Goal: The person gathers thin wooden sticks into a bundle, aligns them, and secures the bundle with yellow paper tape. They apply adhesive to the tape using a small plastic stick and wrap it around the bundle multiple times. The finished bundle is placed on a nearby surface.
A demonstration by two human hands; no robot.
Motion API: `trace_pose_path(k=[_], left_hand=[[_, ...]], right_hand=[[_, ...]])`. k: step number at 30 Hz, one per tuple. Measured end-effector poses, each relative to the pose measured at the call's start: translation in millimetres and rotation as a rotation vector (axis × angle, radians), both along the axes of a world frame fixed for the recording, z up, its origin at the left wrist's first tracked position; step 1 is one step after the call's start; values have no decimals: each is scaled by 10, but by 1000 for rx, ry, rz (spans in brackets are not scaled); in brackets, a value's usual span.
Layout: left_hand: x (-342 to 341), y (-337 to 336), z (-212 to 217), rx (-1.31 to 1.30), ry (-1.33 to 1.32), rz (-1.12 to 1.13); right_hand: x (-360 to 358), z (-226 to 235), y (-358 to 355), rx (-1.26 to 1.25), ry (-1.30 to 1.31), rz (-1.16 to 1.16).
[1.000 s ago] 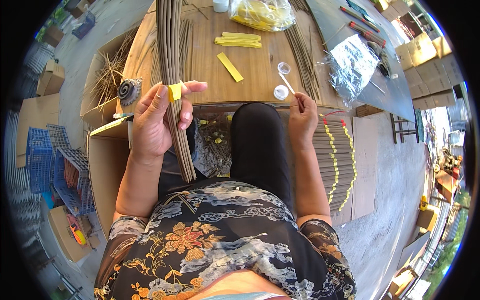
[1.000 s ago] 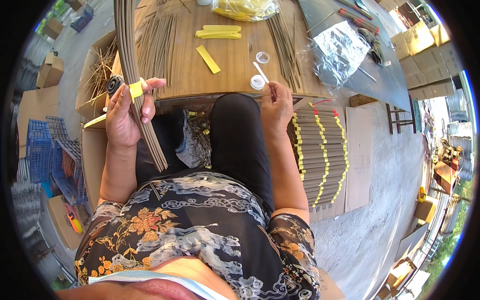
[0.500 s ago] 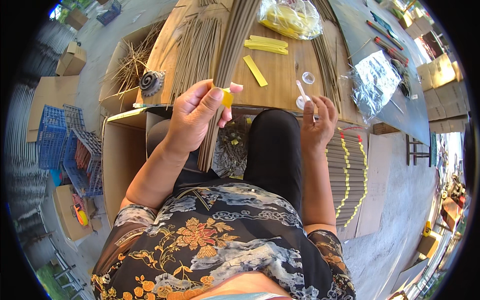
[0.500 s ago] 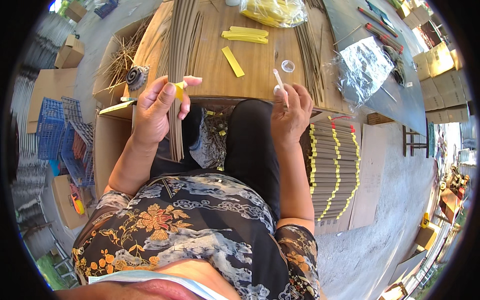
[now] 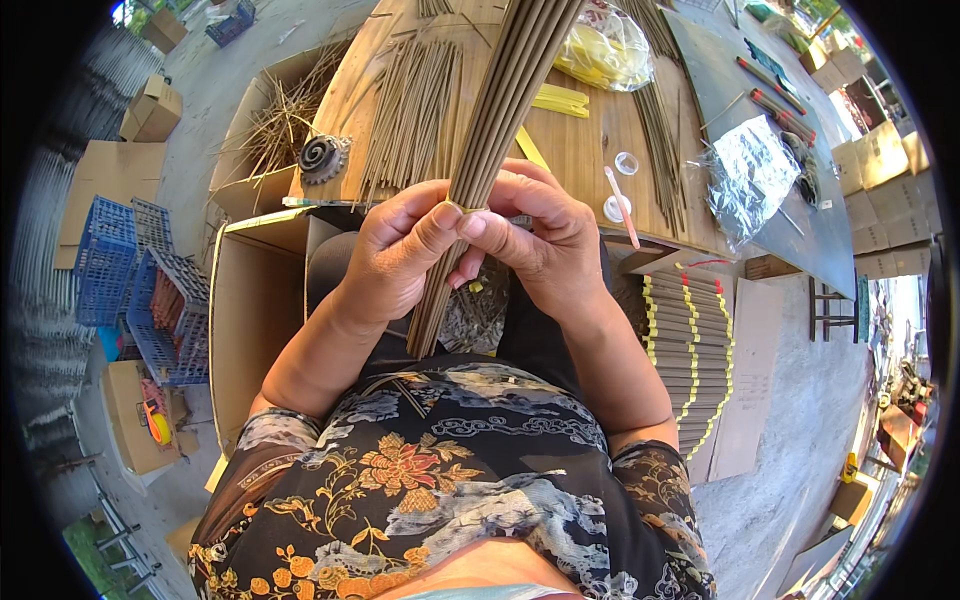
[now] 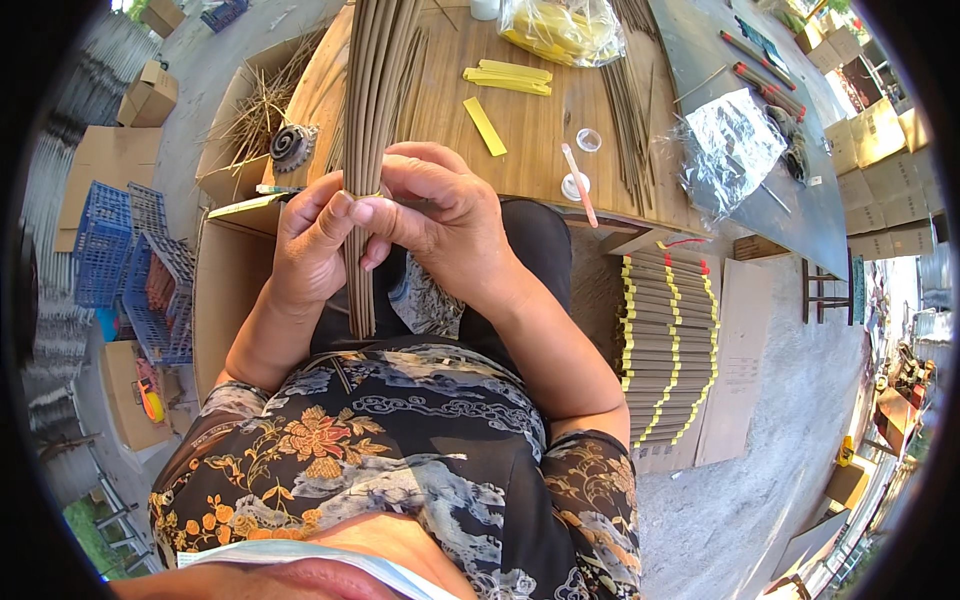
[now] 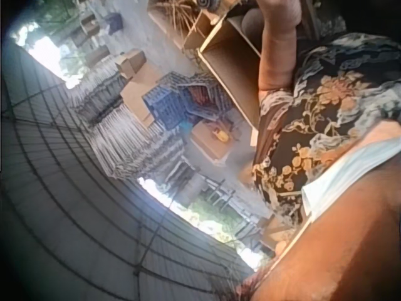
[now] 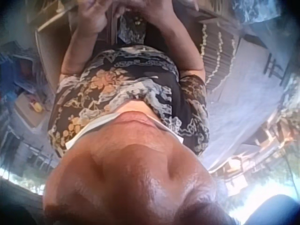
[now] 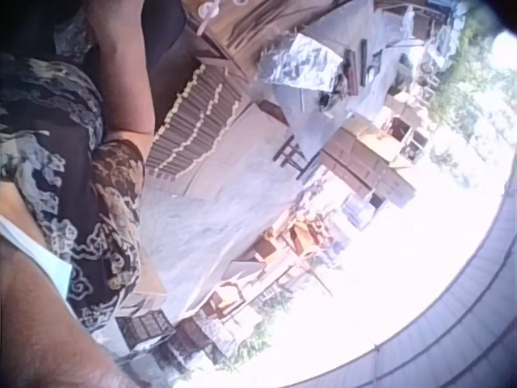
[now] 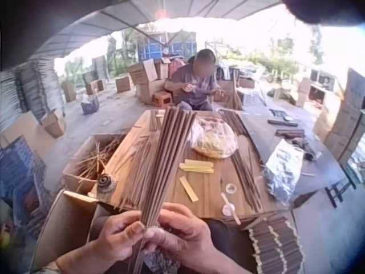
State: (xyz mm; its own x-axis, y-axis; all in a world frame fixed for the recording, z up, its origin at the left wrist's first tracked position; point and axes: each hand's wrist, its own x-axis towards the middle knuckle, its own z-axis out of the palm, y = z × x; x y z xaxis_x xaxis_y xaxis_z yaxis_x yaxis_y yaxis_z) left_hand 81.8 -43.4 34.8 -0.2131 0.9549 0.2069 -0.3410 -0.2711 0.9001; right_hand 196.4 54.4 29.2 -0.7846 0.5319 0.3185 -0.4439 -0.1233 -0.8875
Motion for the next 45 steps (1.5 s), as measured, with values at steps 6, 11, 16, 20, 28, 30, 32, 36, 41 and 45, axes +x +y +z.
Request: trace_pose_path(k=[6,11,16,20,28,30,32,36,41,45], left_hand=[[6,-16,3,-2,-201,-80],[-63,-19,-51,11,-288,-204],[-61,-23,-127,-5,-419,-274],[-30,-2,-110,-18,-467,-293],[-93,18,-159,-35,-472,-286],[-105,14,-141,-41,-458,-273],[-95,0,-124,-47,-417,-250],[-85,-11,-112,-44,-413,-250],[-133,-9,-178,-4,-464,-321],[-98,-12,-133,-18,-470,-276]], right_hand=[[-5,-28,60,180,-6,-74],[-56,-116,71,187,125,-106],[-69,-153,147,186,99,-4],[-90,-193,179,156,133,41],[-93,-162,204,176,46,26],[-73,-107,193,50,3,100],[-11,-27,187,-138,-42,232],[-67,-54,161,-137,-87,226],[-106,-103,257,154,12,142],[-62,-76,245,110,-6,158]])
